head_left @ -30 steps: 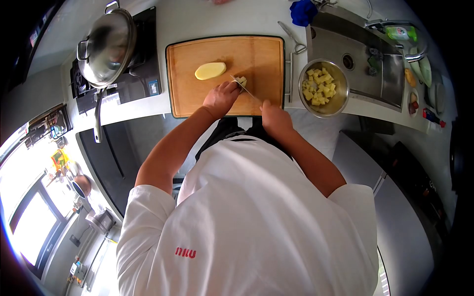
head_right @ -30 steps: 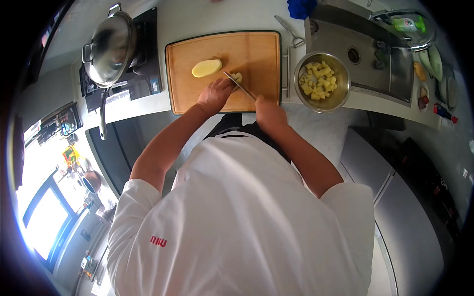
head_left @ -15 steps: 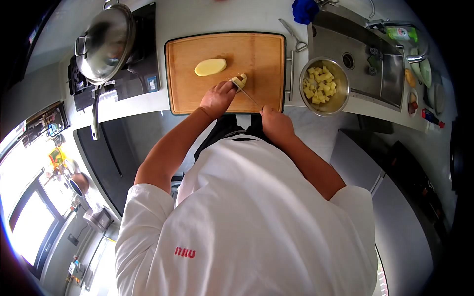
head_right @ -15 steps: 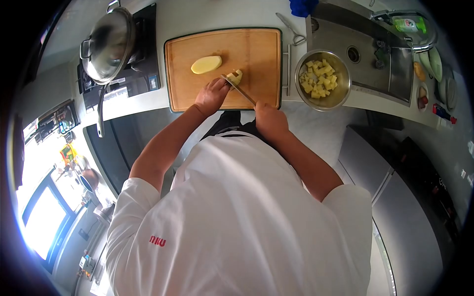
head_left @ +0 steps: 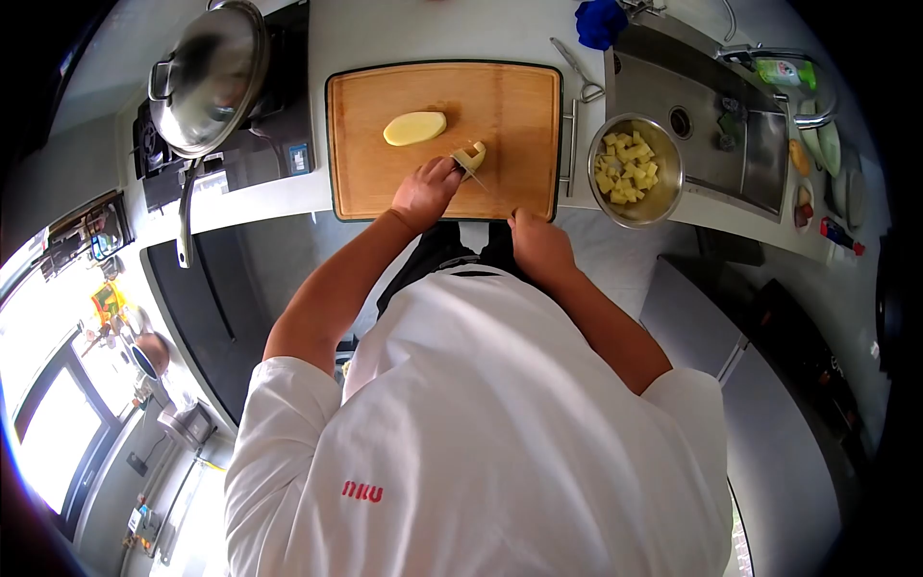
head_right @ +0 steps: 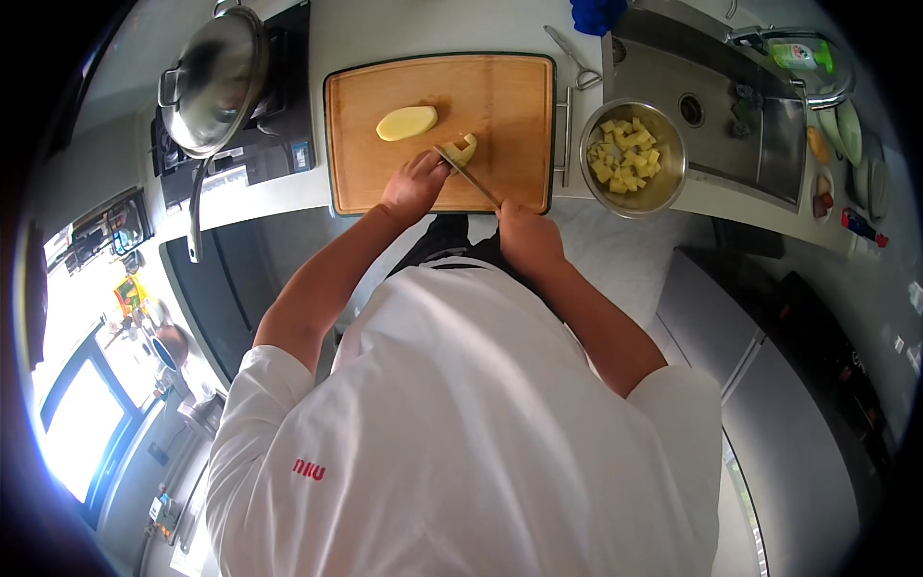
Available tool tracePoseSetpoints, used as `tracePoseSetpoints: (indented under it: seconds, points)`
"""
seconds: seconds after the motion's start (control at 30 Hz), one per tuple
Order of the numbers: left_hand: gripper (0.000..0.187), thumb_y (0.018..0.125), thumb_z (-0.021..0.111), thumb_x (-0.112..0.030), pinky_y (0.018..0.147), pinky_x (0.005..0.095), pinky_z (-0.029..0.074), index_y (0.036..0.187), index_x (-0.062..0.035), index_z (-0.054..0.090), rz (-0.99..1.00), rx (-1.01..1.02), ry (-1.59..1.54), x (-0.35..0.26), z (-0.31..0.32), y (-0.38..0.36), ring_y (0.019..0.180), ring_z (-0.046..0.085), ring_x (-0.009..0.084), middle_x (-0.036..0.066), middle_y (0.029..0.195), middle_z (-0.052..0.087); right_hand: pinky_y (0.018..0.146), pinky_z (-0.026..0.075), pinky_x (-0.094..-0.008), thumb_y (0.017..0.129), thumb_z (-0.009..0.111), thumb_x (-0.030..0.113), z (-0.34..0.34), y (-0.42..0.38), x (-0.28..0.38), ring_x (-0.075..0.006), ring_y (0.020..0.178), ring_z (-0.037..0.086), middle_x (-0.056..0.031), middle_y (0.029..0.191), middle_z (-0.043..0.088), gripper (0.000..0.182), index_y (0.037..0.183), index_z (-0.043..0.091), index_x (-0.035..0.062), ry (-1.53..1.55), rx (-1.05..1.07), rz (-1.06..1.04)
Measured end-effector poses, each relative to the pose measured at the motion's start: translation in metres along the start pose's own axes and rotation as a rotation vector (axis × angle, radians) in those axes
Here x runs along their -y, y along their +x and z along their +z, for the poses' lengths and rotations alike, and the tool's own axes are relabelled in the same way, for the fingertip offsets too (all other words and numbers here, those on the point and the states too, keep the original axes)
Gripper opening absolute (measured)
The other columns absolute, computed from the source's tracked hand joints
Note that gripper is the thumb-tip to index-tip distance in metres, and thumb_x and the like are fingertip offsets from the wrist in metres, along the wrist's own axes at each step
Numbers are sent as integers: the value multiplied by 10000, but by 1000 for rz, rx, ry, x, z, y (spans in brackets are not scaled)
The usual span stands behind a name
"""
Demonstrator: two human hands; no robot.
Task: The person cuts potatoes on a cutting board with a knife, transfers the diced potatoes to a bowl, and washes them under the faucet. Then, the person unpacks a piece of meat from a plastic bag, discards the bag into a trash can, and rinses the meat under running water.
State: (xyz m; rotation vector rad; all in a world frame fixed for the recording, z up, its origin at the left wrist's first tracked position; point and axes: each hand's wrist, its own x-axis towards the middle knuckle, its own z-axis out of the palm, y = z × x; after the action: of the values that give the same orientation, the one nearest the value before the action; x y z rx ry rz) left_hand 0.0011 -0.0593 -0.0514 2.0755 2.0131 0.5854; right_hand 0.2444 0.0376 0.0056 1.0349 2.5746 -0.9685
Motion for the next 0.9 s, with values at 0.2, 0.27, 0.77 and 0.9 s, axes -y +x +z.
tracePoseSetpoints:
  seconds: [0.2, 0.27, 0.77, 0.9]
  points:
    - [186, 857, 627, -78, 825, 413, 579, 1042, -62, 646, -32, 25, 30, 2, 5, -8, 1053, 639, 288, 88, 1084, 604, 610, 521, -575, 1080, 511, 271, 3, -4, 3, -449, 700, 680, -222, 775, 695, 250, 1010, 548, 34, -30, 15, 5]
    - [194, 857, 628, -79, 826, 412, 579, 1049, -62, 653, -28, 17, 16, 2, 5, -8, 1053, 639, 287, 86, 1085, 606, 613, 524, -574, 1083, 506, 270, 6, -5, 2, -448, 701, 682, -224, 779, 695, 258, 1009, 545, 26, -39, 20, 5]
    - [202, 900, 612, -96, 833, 414, 582, 1093, -78, 668, -81, -37, -16, 1, 5, -14, 1033, 651, 285, 82, 1083, 616, 617, 523, -574, 1078, 517, 286, 10, 6, 6, -451, 694, 684, -228, 774, 698, 276, 985, 541, 27, -6, 24, 10]
    - [158, 907, 607, -99, 831, 430, 585, 1054, -64, 655, -115, -66, -38, 0, 4, -18, 1031, 654, 306, 104, 1080, 613, 605, 526, -567, 1075, 528, 290, 7, -3, 9, -449, 682, 682, -219, 785, 700, 274, 978, 538, 34, -48, 5, -7]
